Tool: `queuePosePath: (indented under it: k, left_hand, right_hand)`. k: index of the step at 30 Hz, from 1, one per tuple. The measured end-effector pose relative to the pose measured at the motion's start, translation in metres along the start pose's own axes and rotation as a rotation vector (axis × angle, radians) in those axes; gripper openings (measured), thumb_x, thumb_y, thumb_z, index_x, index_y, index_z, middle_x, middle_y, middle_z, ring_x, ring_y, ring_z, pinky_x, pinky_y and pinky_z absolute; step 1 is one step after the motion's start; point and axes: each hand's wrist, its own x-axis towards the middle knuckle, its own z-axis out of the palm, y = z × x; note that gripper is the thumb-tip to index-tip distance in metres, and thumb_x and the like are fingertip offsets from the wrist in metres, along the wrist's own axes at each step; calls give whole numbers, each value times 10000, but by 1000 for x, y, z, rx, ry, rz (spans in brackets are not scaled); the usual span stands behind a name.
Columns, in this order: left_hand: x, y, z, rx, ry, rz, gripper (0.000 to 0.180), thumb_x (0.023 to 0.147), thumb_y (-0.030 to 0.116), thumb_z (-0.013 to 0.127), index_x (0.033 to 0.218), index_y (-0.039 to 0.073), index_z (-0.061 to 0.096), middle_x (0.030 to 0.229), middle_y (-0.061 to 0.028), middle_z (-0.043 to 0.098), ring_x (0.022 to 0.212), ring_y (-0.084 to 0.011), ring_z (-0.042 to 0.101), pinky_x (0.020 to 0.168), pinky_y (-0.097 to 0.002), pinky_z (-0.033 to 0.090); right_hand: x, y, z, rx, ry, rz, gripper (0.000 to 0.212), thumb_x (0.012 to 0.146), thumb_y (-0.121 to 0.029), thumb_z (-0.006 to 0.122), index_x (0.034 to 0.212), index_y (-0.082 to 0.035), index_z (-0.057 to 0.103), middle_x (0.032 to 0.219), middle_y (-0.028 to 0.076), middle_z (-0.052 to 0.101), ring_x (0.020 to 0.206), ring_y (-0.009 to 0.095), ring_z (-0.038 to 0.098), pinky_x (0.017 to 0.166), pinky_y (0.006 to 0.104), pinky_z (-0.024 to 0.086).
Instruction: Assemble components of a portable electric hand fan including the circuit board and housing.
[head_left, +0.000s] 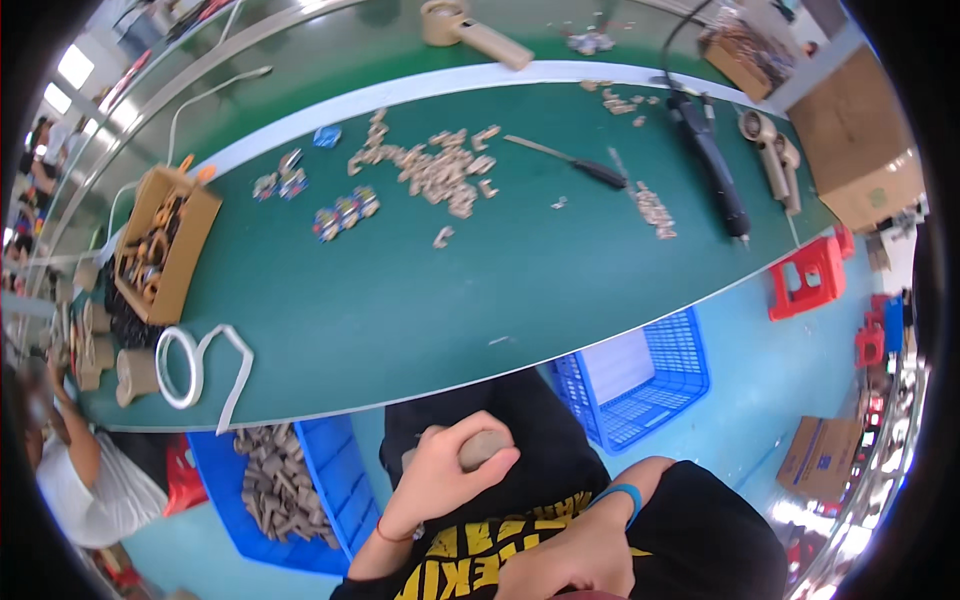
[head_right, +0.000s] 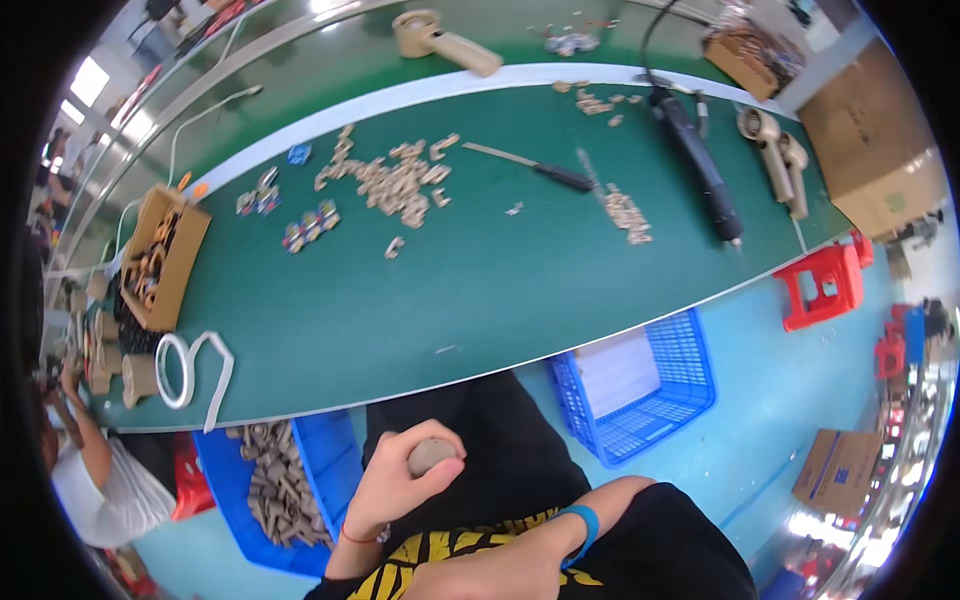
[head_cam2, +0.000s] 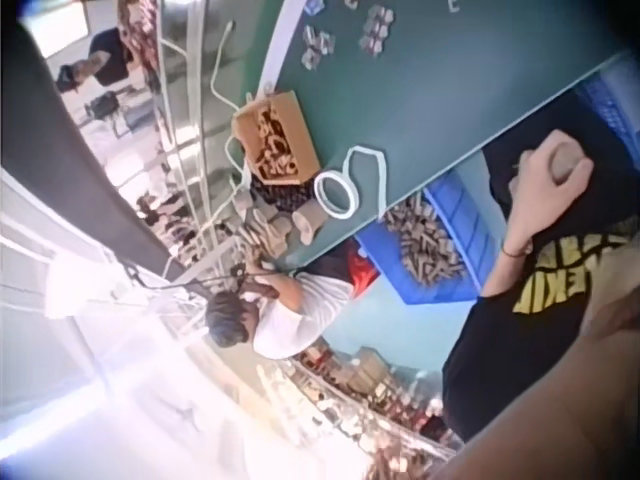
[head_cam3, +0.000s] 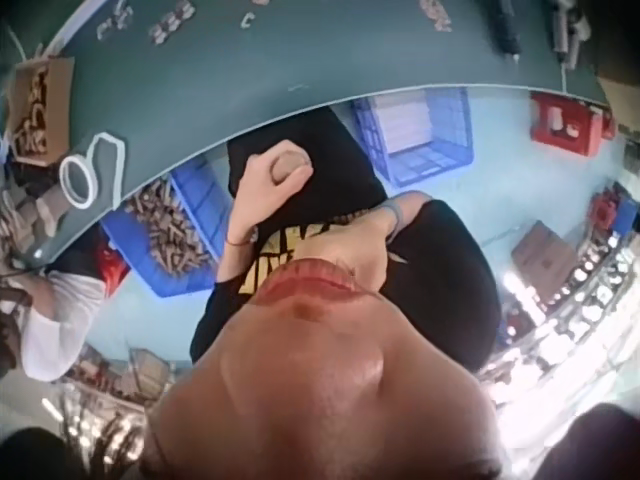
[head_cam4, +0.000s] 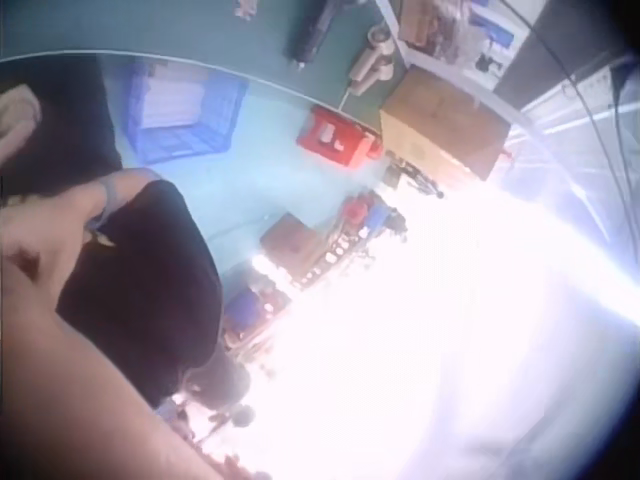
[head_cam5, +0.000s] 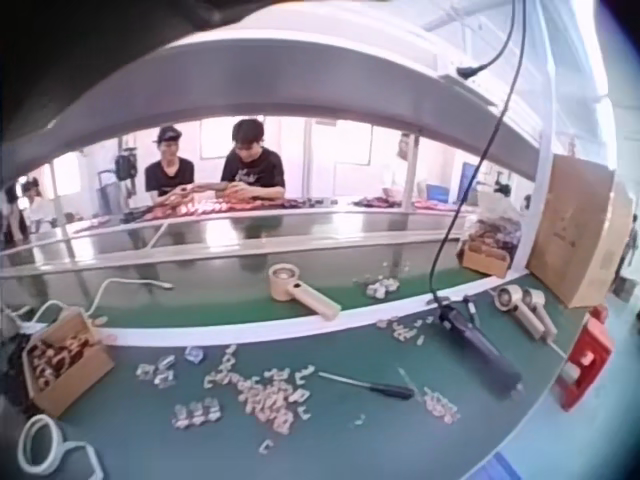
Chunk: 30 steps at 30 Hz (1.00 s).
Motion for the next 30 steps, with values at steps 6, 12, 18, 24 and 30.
queuePosePath:
  k: [6, 12, 18, 24, 30]
  left_hand:
    - [4, 1, -6, -42, -52, 22, 114, 857, 120, 691, 909, 40, 628, 761, -48, 654, 680, -125, 620, 662, -249, 488]
    - [-1, -2, -7, -71, -37, 7, 132, 863, 137, 693, 914, 40, 620, 754, -50, 649, 676, -131, 615, 656, -251, 485]
    - [4, 1, -8, -63, -40, 19, 199, 892, 235, 684, 888, 63, 584, 673, -73, 621, 586, -191, 611, 573, -288, 461]
    - [-4, -7, -8, -45, 25, 58, 227, 888, 285, 673, 897, 73, 595, 668, -108, 622, 608, -286, 634, 585, -337, 482]
    - [3, -6, -7, -26, -1, 77, 203, 893, 264, 674, 877, 82, 586, 668, -65, 605, 604, -212, 614, 605, -324, 479]
  right_hand:
    - [3, 3, -8, 25, -116, -65, 454, 809, -338, 795, 1055, 7, 631, 884, 144, 660, 738, 284, 633, 636, 356, 486]
    - [10, -1, -5, 93, -182, -91, 546, 785, -341, 823, 1136, 25, 620, 1074, 184, 643, 895, 294, 642, 752, 359, 493]
    - [-16, 13, 15, 626, 66, 311, 822, 744, -273, 867, 1355, 79, 443, 1227, 94, 573, 1052, 116, 523, 860, 305, 471]
    - [2, 0, -7, 600, -154, 248, 601, 767, -231, 845, 1193, 64, 539, 1082, 98, 639, 863, 140, 594, 714, 291, 479]
    - [31, -13, -12, 383, -212, 49, 313, 790, -235, 826, 879, -31, 606, 773, 93, 632, 653, 211, 587, 556, 312, 424]
